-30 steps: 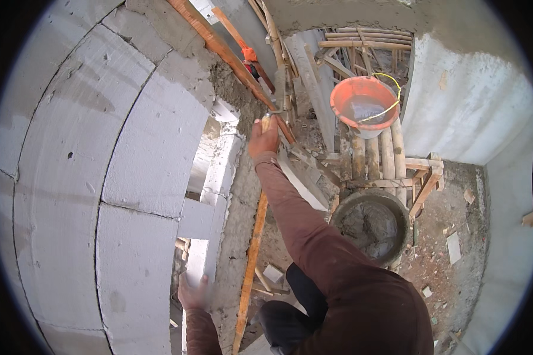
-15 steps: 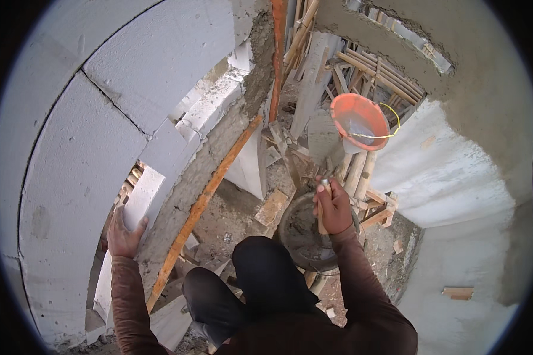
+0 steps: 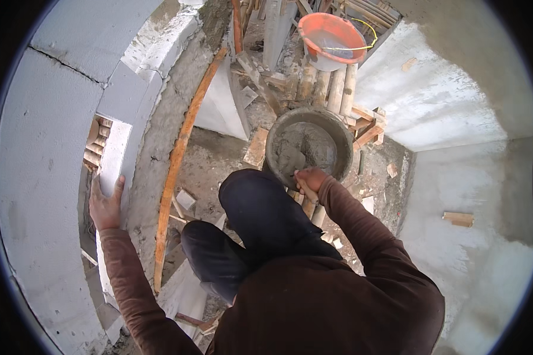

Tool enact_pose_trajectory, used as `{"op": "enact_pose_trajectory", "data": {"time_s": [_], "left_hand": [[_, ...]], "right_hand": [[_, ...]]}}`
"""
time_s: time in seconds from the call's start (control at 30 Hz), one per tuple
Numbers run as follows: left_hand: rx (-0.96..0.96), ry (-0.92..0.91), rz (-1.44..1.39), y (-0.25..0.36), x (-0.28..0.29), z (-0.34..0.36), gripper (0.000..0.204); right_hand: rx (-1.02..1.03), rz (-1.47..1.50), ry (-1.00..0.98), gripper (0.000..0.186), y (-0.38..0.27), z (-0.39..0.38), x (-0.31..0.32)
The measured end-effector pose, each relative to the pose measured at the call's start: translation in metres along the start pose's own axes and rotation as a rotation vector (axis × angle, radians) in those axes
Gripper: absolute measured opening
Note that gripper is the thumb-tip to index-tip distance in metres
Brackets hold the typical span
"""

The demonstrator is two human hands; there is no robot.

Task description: The person receives a bucket of cement from an assistant, mixes it while adding water using a trowel, and applies the cement onto the wall structure with the trowel.

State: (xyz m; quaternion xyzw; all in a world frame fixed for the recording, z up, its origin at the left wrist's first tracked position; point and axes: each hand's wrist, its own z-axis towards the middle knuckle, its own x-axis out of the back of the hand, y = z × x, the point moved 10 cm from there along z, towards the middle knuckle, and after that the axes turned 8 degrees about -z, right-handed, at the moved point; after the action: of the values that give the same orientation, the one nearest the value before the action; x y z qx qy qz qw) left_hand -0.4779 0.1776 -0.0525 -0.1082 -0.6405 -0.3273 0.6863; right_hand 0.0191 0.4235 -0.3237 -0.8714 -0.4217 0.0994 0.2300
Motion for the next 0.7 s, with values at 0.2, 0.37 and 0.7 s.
{"op": "enact_pose_trajectory", "data": {"time_s": [0.2,0.37,0.7], "left_hand": [[0.051,-0.008,0.016,-0.001,0.011,0.002,0.089],[0.006,-0.002,-0.053,0.003,0.015,-0.002,0.086],[-0.074,0.09,-0.114,0.025,0.026,-0.014,0.071]], "right_hand": [[0.245,0.592,-0.299,0.044,0.009,-0.048,-0.036],[0.361,0.648,-0.345,0.045,-0.012,-0.064,-0.042],[1.178,0.882,-0.014,0.047,-0.248,-0.198,0.032]]}}
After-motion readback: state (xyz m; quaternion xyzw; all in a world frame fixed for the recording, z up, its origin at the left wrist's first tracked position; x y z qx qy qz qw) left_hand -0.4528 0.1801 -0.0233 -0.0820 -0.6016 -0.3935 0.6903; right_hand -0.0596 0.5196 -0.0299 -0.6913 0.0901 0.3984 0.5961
